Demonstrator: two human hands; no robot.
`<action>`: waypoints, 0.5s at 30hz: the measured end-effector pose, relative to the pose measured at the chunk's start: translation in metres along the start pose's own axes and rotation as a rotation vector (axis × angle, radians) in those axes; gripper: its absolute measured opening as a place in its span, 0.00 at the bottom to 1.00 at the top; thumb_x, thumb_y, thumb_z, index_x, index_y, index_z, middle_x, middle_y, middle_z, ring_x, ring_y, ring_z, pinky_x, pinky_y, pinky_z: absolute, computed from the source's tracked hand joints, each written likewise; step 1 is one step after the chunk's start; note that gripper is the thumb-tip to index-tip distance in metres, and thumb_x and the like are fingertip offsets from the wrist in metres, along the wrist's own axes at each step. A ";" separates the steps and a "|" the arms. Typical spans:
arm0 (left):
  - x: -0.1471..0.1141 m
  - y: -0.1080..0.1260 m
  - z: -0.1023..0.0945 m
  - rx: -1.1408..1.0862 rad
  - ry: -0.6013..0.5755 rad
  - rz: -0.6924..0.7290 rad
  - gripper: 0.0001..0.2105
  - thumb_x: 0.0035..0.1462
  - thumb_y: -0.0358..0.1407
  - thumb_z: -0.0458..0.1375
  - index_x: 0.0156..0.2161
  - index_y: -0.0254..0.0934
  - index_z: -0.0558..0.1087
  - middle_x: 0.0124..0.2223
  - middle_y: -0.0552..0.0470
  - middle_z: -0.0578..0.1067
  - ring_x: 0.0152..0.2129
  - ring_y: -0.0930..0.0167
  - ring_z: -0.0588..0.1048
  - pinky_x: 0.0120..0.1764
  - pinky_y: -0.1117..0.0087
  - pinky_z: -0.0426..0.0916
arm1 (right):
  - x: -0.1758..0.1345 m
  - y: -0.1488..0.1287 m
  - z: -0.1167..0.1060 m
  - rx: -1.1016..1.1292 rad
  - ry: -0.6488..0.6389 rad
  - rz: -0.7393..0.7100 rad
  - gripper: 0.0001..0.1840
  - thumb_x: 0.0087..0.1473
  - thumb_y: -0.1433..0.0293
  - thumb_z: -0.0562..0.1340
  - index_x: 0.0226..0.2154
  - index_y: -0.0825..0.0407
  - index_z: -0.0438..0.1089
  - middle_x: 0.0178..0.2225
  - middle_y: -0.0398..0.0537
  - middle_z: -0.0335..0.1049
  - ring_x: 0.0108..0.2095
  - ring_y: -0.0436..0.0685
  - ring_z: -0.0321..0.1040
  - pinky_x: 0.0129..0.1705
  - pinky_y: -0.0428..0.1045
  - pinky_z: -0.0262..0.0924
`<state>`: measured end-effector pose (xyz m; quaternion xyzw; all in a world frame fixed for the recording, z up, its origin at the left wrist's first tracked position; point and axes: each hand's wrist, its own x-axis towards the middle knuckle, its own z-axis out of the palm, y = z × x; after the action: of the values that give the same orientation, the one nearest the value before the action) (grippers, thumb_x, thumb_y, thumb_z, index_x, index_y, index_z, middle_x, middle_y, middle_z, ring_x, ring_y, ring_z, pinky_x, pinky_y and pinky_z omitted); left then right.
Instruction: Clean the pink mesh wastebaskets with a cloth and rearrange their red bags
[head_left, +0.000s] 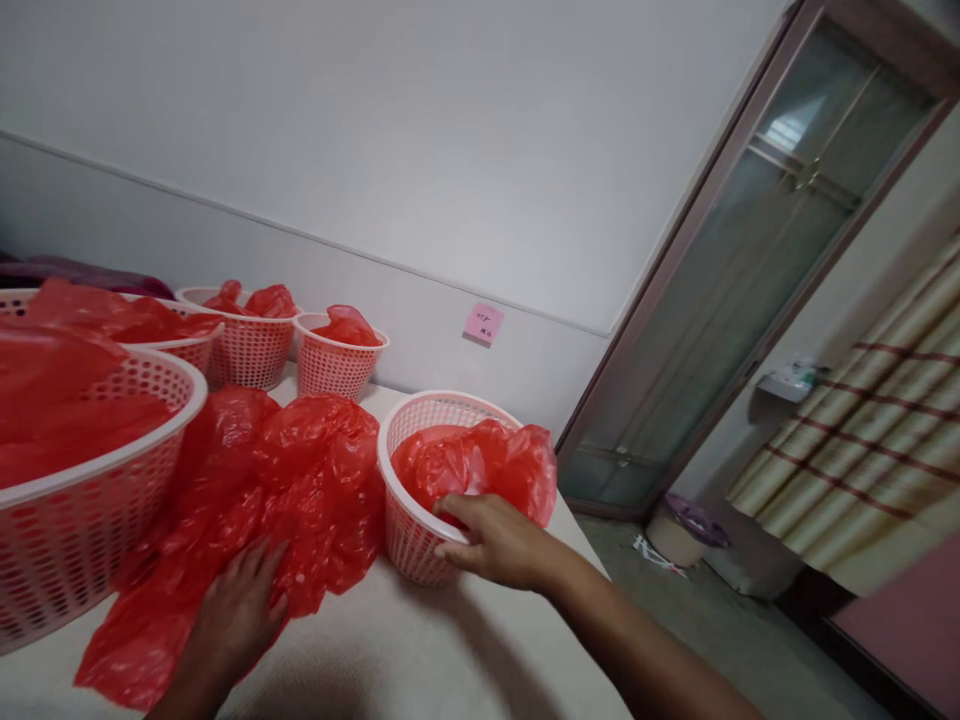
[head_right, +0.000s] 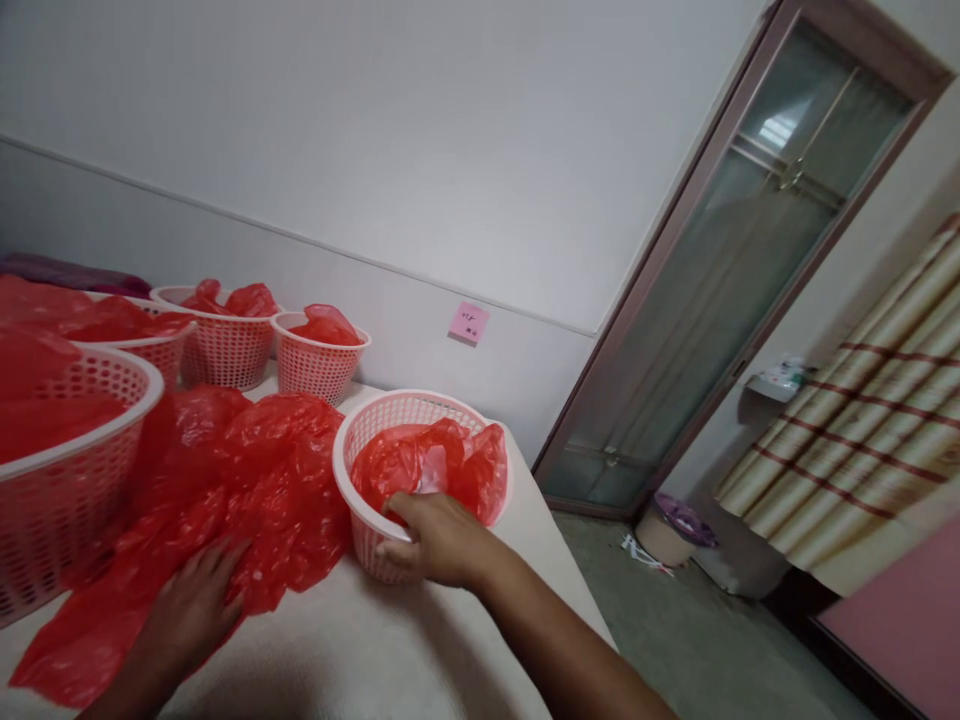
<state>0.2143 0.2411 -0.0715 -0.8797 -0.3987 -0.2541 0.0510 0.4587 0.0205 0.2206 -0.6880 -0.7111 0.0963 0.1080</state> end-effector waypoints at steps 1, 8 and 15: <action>0.000 0.000 -0.001 -0.007 -0.001 0.000 0.26 0.55 0.39 0.50 0.57 0.29 0.69 0.56 0.35 0.72 0.53 0.53 0.69 0.52 0.53 0.64 | 0.001 0.003 -0.006 0.107 -0.018 0.007 0.14 0.56 0.60 0.61 0.43 0.49 0.68 0.38 0.44 0.73 0.37 0.54 0.68 0.35 0.46 0.56; 0.000 0.004 -0.004 -0.045 -0.057 -0.048 0.27 0.55 0.38 0.49 0.59 0.29 0.67 0.59 0.35 0.70 0.55 0.52 0.67 0.53 0.52 0.63 | 0.038 0.035 -0.028 0.205 0.403 0.217 0.06 0.56 0.68 0.57 0.29 0.51 0.65 0.28 0.43 0.68 0.29 0.52 0.65 0.32 0.47 0.58; -0.002 0.003 0.001 -0.040 -0.031 -0.047 0.27 0.53 0.37 0.50 0.58 0.31 0.68 0.58 0.36 0.70 0.55 0.54 0.67 0.54 0.53 0.62 | 0.096 0.064 -0.035 0.101 0.456 0.305 0.17 0.49 0.80 0.56 0.42 0.55 0.70 0.43 0.54 0.74 0.41 0.57 0.71 0.45 0.51 0.62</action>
<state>0.2158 0.2377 -0.0726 -0.8749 -0.4147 -0.2494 0.0210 0.5266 0.1182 0.2375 -0.7848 -0.5509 -0.0108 0.2835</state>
